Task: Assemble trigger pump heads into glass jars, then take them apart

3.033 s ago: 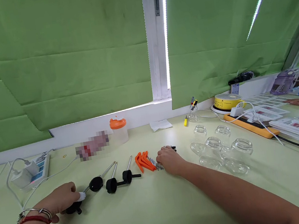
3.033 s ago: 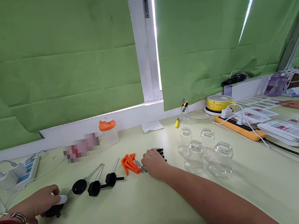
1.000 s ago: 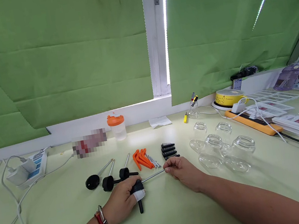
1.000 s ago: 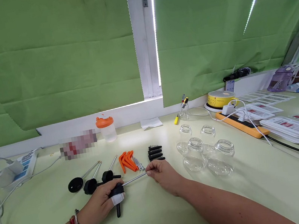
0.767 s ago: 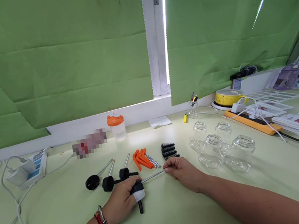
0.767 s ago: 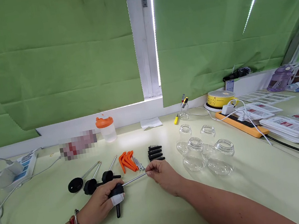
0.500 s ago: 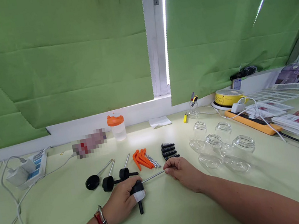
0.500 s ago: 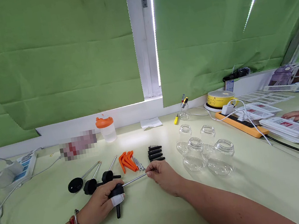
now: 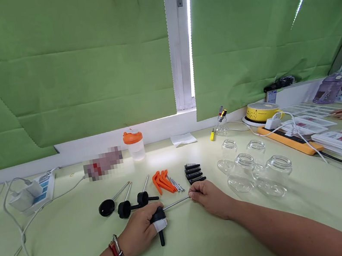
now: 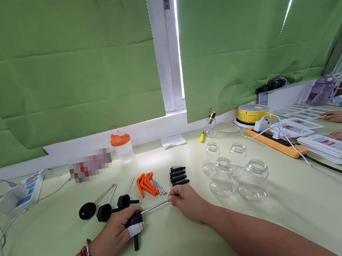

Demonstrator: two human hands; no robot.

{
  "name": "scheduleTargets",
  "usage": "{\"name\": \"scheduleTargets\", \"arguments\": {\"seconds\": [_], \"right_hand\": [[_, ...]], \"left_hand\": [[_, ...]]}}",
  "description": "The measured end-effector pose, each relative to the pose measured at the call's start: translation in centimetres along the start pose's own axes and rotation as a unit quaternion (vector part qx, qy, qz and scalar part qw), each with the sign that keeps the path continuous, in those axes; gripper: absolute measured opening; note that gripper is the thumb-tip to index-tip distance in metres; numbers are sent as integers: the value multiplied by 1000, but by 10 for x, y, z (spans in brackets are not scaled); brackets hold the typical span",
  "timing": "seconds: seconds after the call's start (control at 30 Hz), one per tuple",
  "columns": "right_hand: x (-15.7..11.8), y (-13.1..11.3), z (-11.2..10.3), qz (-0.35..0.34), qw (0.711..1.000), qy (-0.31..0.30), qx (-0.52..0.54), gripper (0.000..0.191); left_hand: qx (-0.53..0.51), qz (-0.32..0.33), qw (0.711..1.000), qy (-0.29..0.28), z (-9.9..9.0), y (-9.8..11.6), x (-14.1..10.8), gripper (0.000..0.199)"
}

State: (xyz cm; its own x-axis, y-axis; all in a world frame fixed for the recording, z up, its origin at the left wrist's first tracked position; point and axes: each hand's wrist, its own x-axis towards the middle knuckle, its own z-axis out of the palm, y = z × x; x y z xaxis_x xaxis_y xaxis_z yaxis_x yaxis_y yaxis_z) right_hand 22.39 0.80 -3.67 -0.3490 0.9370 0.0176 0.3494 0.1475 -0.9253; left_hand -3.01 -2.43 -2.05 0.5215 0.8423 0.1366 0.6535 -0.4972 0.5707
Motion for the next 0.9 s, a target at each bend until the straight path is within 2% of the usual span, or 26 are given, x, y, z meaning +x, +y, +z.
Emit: {"name": "scheduleTargets", "arguments": {"seconds": [0.3, 0.53, 0.73, 0.9], "right_hand": [[1, 4, 4, -19, 999, 3, -46, 29], [0, 1, 2, -6, 1000, -19, -8, 32], [-2, -1, 1, -12, 1000, 1, -14, 25], [0, 1, 3, -14, 999, -2, -35, 35]], "left_hand": [[-1, -1, 1000, -7, 0, 1, 0, 29], [-7, -5, 1000, -2, 0, -1, 0, 30], [-7, -18, 1000, -17, -1, -1, 1, 28], [-12, -11, 1000, -15, 1, -1, 1, 28]]}}
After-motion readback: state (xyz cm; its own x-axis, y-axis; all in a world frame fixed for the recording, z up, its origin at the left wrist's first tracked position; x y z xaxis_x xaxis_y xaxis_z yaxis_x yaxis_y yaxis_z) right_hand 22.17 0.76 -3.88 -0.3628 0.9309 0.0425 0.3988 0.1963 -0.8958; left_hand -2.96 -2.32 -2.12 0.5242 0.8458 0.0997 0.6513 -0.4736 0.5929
